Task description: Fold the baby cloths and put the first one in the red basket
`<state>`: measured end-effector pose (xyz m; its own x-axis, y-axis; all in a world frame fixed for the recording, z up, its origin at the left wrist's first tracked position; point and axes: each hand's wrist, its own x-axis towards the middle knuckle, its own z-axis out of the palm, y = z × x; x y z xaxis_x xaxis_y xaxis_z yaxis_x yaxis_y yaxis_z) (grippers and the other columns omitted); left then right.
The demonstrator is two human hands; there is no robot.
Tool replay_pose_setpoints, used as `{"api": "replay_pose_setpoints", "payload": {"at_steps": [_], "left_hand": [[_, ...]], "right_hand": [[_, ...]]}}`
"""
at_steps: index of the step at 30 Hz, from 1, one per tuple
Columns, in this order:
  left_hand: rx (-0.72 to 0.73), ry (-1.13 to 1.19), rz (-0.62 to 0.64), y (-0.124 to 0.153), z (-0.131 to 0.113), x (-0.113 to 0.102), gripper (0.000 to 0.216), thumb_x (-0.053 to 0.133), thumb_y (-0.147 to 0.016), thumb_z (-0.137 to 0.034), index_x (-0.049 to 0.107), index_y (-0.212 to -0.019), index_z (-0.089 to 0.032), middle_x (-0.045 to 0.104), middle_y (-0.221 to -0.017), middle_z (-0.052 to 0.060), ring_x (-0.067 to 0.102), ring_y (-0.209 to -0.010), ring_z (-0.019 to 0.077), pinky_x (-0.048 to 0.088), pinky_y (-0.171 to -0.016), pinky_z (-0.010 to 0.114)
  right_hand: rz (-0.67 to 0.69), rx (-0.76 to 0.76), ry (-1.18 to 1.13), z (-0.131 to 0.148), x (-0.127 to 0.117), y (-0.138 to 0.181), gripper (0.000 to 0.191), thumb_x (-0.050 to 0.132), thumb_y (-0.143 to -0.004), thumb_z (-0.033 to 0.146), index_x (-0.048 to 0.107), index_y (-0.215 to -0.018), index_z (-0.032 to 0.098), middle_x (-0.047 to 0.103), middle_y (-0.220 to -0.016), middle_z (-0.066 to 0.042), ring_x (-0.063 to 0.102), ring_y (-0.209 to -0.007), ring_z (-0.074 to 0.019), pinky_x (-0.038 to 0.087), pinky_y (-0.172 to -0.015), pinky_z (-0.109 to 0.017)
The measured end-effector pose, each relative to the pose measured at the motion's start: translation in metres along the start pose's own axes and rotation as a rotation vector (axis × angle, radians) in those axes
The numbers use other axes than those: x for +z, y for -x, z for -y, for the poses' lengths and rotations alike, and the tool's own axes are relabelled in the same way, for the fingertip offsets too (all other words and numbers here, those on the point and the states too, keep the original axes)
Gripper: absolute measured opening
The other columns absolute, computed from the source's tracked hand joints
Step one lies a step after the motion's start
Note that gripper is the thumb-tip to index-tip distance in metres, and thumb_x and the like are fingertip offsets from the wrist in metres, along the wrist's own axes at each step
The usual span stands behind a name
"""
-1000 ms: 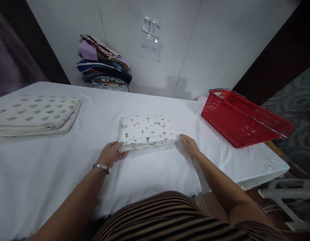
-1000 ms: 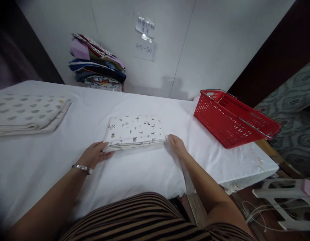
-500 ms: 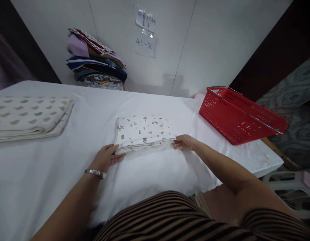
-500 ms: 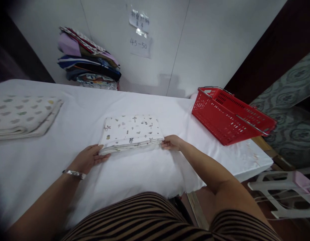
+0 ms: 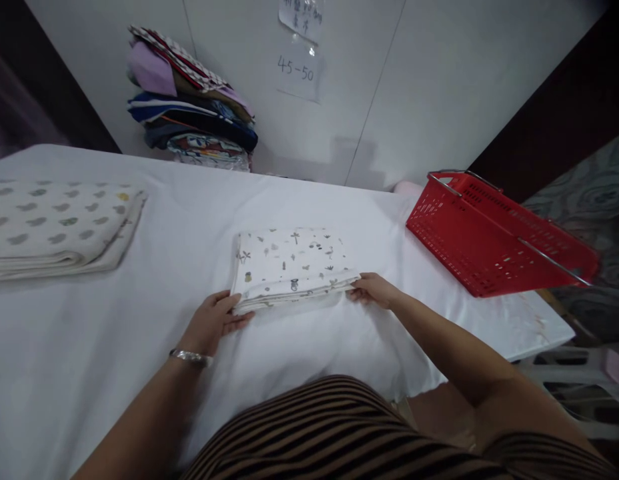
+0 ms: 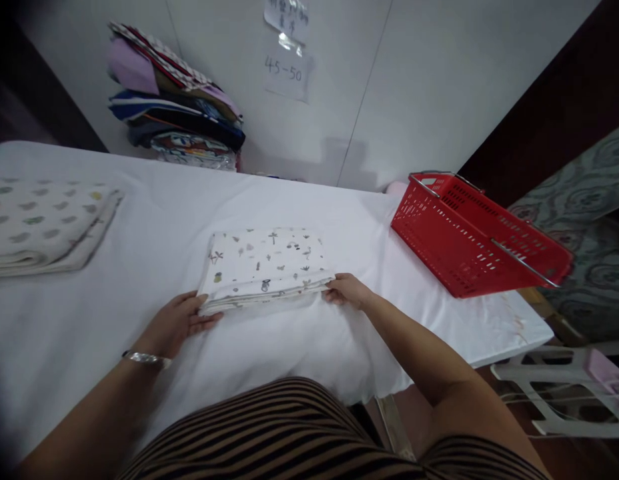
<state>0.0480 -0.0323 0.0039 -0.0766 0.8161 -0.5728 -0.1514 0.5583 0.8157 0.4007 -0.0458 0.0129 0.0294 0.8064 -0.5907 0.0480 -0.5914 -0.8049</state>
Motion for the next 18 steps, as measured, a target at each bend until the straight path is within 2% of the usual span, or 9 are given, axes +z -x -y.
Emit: {"api": "replay_pose_setpoints", "payload": {"at_steps": [2,5,9,12,18], "left_hand": [[0.016,0.000,-0.005,-0.001,0.001,0.000,0.033,0.065,-0.073,-0.020,0.048,-0.101,-0.018,0.065,-0.082,0.008,0.066,-0.062,0.0197,0.055,-0.052,0.029],[0.024,0.017,-0.023,-0.002,0.002,0.001,0.032,0.064,-0.074,-0.019,0.048,-0.101,-0.017,0.065,-0.082,0.007,0.066,-0.061,0.0174,0.057,-0.054,0.029],[0.002,-0.001,-0.035,0.000,0.001,0.000,0.035,0.066,-0.073,-0.017,0.049,-0.103,-0.016,0.065,-0.085,0.008,0.066,-0.061,0.0164,0.058,-0.056,0.029],[-0.013,-0.017,-0.040,0.002,-0.001,-0.001,0.039,0.069,-0.071,-0.018,0.049,-0.104,-0.015,0.064,-0.083,0.008,0.066,-0.058,0.0171,0.058,-0.053,0.030],[-0.030,0.016,-0.025,0.004,-0.003,-0.001,0.036,0.067,-0.072,-0.016,0.049,-0.103,-0.016,0.064,-0.082,0.007,0.067,-0.060,0.0187,0.057,-0.053,0.029]], "right_hand": [[-0.031,-0.040,-0.027,-0.003,-0.002,0.000,0.005,0.061,-0.074,0.016,0.060,-0.072,0.012,0.063,-0.062,-0.003,0.053,-0.044,-0.0068,0.036,-0.032,-0.014],[-0.029,-0.024,-0.118,-0.008,-0.005,0.000,0.005,0.059,-0.073,0.017,0.059,-0.070,0.013,0.061,-0.059,-0.001,0.048,-0.040,-0.0053,0.035,-0.031,-0.014],[-0.023,-0.004,-0.180,-0.014,-0.002,0.003,0.007,0.060,-0.071,0.019,0.058,-0.077,0.016,0.063,-0.063,0.000,0.052,-0.043,-0.0064,0.040,-0.036,-0.015],[-0.046,-0.065,-0.132,-0.018,0.004,0.007,0.013,0.062,-0.071,0.024,0.058,-0.080,0.016,0.066,-0.070,-0.003,0.058,-0.052,-0.0086,0.046,-0.044,-0.017],[-0.159,-0.190,-0.021,-0.027,0.014,0.011,0.017,0.061,-0.070,0.030,0.057,-0.077,0.016,0.065,-0.066,-0.004,0.060,-0.059,-0.0122,0.038,-0.041,-0.017]]}}
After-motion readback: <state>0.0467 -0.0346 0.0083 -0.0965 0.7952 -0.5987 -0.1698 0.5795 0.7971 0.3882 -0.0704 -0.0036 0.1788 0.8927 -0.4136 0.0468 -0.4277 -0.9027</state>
